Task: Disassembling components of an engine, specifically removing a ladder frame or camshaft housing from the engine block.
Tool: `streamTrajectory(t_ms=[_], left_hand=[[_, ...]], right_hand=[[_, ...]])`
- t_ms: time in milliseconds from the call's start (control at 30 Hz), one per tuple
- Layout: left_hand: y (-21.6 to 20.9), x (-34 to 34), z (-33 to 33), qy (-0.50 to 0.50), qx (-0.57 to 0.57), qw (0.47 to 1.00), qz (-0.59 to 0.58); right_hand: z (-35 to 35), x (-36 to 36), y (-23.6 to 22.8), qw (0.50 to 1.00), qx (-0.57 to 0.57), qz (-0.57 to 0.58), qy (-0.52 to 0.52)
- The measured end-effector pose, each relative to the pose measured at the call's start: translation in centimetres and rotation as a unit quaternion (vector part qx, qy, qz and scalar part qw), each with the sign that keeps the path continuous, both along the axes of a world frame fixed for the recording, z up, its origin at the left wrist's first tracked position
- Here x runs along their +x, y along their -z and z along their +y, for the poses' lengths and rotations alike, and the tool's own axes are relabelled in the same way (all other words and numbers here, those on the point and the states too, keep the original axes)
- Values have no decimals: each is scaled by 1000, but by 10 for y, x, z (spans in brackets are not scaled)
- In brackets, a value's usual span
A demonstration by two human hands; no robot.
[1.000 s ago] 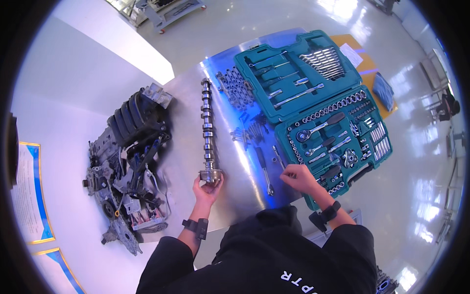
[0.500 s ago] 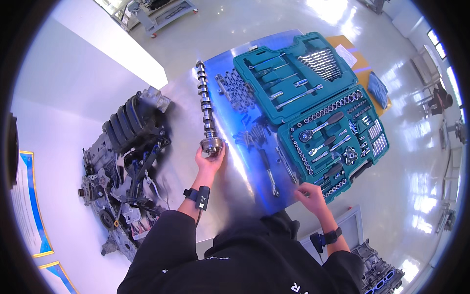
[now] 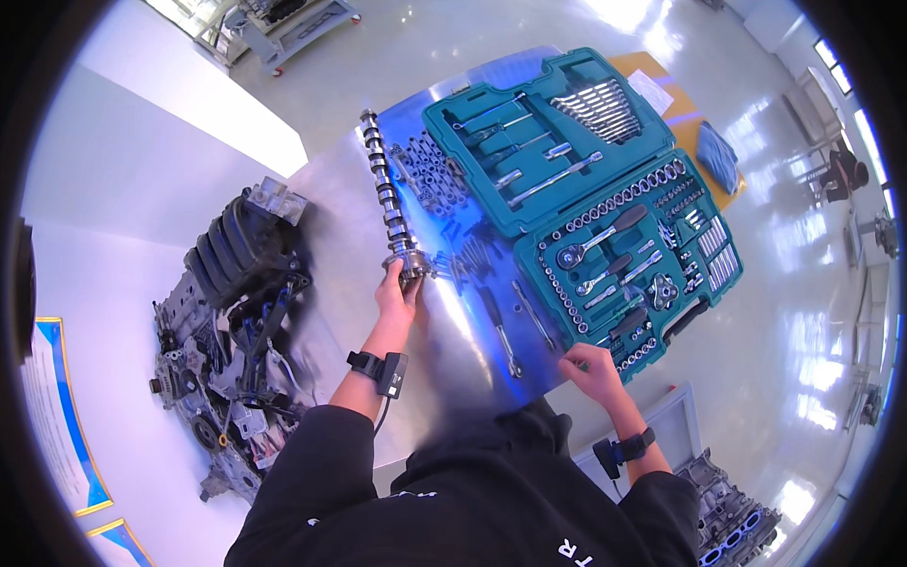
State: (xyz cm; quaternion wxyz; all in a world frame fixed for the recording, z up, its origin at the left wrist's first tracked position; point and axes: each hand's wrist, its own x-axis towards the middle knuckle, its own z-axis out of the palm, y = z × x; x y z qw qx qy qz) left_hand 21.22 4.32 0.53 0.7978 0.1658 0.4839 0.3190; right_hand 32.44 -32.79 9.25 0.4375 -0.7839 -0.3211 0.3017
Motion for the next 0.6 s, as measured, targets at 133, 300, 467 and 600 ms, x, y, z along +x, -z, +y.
streamTrajectory(t_ms=[133, 300, 467, 600], left_hand=[[0, 5, 2, 14, 53, 998, 23], [0, 20, 5, 16, 94, 991, 90], [7, 31, 12, 34, 133, 963, 230], [-4, 30, 13, 120, 148, 945, 266]], right_hand=[[-7, 6, 1, 1000, 3, 4, 2], [-14, 3, 6, 1000, 4, 19, 8], [-13, 4, 7, 1000, 14, 15, -2], [-21, 0, 16, 999, 17, 32, 9]])
